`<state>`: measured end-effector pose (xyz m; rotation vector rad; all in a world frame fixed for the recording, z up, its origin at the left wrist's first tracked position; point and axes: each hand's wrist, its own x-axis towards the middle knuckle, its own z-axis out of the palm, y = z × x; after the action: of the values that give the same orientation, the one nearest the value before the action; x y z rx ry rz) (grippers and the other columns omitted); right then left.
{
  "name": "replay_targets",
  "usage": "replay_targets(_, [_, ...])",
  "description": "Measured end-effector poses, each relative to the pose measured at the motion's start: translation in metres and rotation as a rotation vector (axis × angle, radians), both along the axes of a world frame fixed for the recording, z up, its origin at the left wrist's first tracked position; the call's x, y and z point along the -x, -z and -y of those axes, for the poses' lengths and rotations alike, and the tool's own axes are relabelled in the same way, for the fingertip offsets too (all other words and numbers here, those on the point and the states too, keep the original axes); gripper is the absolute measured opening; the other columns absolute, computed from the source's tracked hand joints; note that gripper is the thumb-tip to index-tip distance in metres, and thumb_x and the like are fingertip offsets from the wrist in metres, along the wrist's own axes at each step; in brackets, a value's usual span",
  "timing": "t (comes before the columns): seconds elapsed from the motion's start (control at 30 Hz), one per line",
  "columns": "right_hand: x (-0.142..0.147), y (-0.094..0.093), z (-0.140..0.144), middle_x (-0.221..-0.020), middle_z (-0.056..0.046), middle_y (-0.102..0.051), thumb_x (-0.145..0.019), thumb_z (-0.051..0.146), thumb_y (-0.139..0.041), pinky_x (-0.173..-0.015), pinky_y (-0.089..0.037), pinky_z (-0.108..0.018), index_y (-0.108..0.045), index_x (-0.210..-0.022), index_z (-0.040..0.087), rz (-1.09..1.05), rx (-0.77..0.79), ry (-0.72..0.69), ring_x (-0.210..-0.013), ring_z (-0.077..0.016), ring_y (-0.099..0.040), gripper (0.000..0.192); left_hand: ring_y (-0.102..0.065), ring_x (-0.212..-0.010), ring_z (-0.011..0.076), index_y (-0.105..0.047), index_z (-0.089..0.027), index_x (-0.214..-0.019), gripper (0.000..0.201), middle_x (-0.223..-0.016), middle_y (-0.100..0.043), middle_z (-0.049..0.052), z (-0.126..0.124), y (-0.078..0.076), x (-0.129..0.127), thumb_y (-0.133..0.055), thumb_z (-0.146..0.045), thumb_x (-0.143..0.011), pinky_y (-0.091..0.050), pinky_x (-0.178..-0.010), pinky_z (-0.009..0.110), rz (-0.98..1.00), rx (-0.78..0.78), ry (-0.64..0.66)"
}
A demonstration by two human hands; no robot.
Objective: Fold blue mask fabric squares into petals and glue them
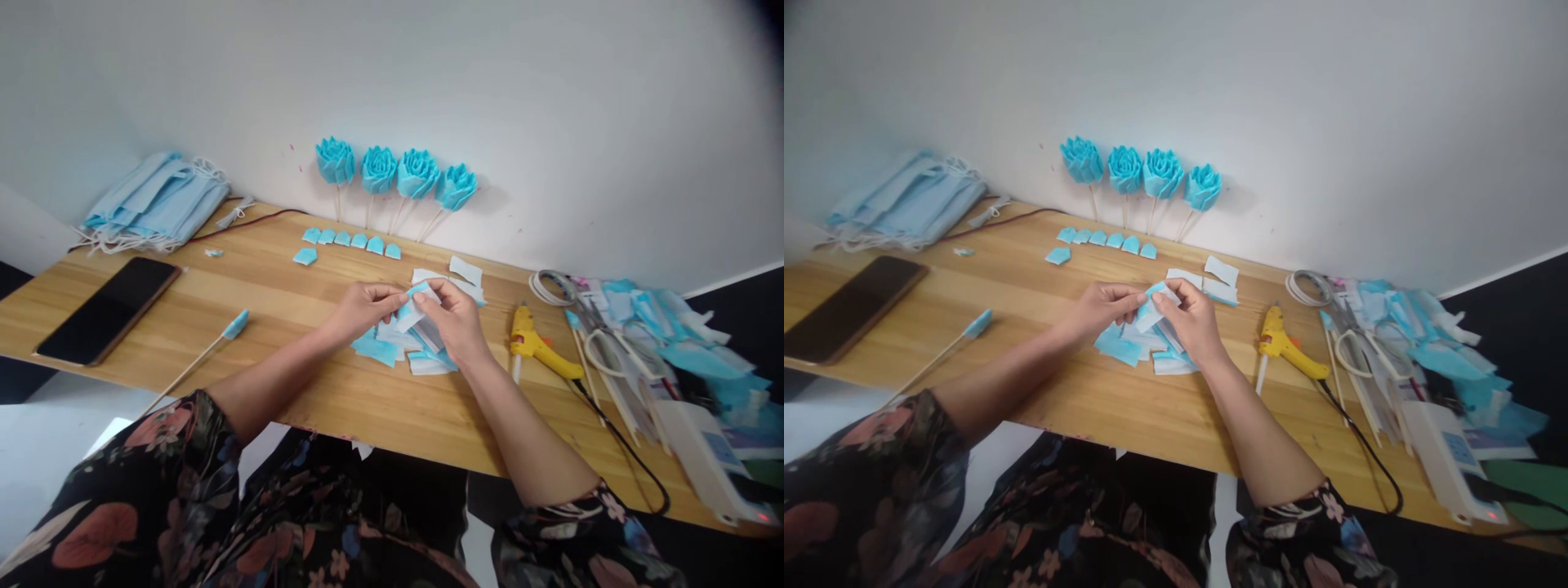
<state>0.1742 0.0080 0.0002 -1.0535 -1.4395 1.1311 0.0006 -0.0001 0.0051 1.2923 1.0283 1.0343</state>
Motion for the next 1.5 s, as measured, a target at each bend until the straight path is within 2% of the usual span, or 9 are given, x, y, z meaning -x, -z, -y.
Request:
replay_targets(0.2, [-0.003, -0.002, 0.002, -0.081, 0.002, -0.069, -0.079, 0.021, -0.065, -0.069, -0.048, -0.027, -0.068, -0.088, 0.024, 0.224, -0.244, 0.013, -0.073, -0.0139, -0.06, 0.01, -0.04, -0.044, 0.0059, -0.066, -0.014, -0.065, 0.026, -0.047, -0.051, -0.003, 0.0, -0.003, 0.0, -0.07, -0.036, -0.078, -0.03, -0.045, 0.021, 0.038, 0.07, -0.002])
replay_targets(0.33, [-0.004, -0.006, 0.003, -0.084, 0.003, -0.071, -0.076, 0.009, -0.056, -0.074, -0.049, -0.028, -0.069, -0.085, 0.024, 0.362, -0.379, 0.013, -0.077, -0.0141, -0.063, 0.021, -0.041, -0.044, 0.0055, -0.065, -0.013, -0.067, 0.026, -0.048, -0.051, -0.003, 0.001, -0.002, 0.0, -0.069, -0.037, -0.078, -0.03, -0.045, 0.02, 0.082, 0.098, -0.007])
replay_targets(0.57, [-0.005, -0.007, 0.003, -0.086, 0.002, -0.071, -0.079, 0.008, -0.053, -0.078, -0.05, -0.029, -0.067, -0.085, 0.024, 0.4, -0.463, -0.014, -0.082, -0.0149, -0.065, 0.022, -0.042, -0.044, 0.006, -0.061, -0.014, -0.062, 0.034, -0.047, -0.05, -0.003, -0.001, 0.003, 0.0, -0.068, -0.043, -0.079, -0.03, -0.045, 0.021, 0.115, 0.08, 0.012])
replay_targets(0.7, [-0.005, -0.007, 0.003, -0.085, 0.001, -0.071, -0.079, 0.01, -0.053, -0.078, -0.05, -0.03, -0.067, -0.085, 0.024, 0.409, -0.457, -0.012, -0.081, -0.0156, -0.065, 0.021, -0.042, -0.044, 0.0055, -0.055, -0.015, -0.055, 0.045, -0.048, -0.051, -0.003, 0.0, 0.001, 0.0, -0.069, -0.051, -0.078, -0.03, -0.045, 0.021, 0.096, 0.044, 0.028])
replay_targets(0.8, [-0.006, -0.008, 0.004, -0.087, 0.001, -0.071, -0.082, 0.013, -0.054, -0.078, -0.051, -0.031, -0.068, -0.087, 0.024, 0.399, -0.416, -0.033, -0.082, -0.0163, -0.066, 0.018, -0.039, -0.044, 0.005, -0.057, -0.015, -0.058, 0.041, -0.048, -0.049, -0.004, 0.001, -0.002, 0.0, -0.072, -0.048, -0.077, -0.028, -0.045, 0.021, 0.101, 0.053, 0.002])
replay_targets(0.97, [-0.008, -0.005, 0.002, -0.1, -0.002, -0.073, -0.092, 0.033, -0.056, -0.082, -0.053, -0.034, -0.066, -0.108, 0.027, 0.148, -0.217, -0.032, -0.093, -0.0181, -0.067, 0.02, -0.039, -0.044, 0.0051, -0.056, -0.015, -0.057, 0.037, -0.047, -0.048, -0.004, 0.0, -0.005, 0.0, -0.071, -0.041, -0.078, -0.028, -0.045, 0.021, 0.122, 0.06, -0.081])
replay_targets(1.07, [-0.008, -0.002, 0.0, -0.097, -0.002, -0.072, -0.092, 0.046, -0.057, -0.082, -0.053, -0.035, -0.064, -0.099, 0.026, 0.038, -0.143, 0.014, -0.091, -0.0188, -0.066, 0.023, -0.04, -0.044, 0.0052, -0.056, -0.015, -0.057, 0.037, -0.047, -0.048, -0.004, 0.0, -0.007, 0.0, -0.071, -0.041, -0.078, -0.029, -0.046, 0.021, 0.136, 0.065, -0.119])
replay_targets(1.23, [-0.005, -0.005, 0.001, -0.092, -0.003, -0.07, -0.088, 0.053, -0.061, -0.085, -0.05, -0.034, -0.064, -0.077, 0.024, 0.123, -0.184, 0.035, -0.091, -0.019, -0.063, 0.031, -0.04, -0.044, 0.005, -0.054, -0.015, -0.055, 0.04, -0.047, -0.048, -0.003, 0.001, -0.007, 0.0, -0.07, -0.043, -0.078, -0.029, -0.046, 0.02, 0.151, 0.047, -0.145])
replay_targets(1.5, [-0.001, -0.001, 0.002, -0.094, -0.003, -0.07, -0.081, 0.052, -0.069, -0.075, -0.049, -0.029, -0.064, -0.077, 0.022, 0.126, -0.044, -0.041, -0.082, -0.0163, -0.061, 0.03, -0.04, -0.047, 0.0058, -0.058, -0.015, -0.059, 0.04, -0.049, -0.048, -0.004, -0.001, 0.0, -0.001, -0.072, -0.049, -0.076, -0.03, -0.048, 0.022, 0.131, -0.017, -0.146])
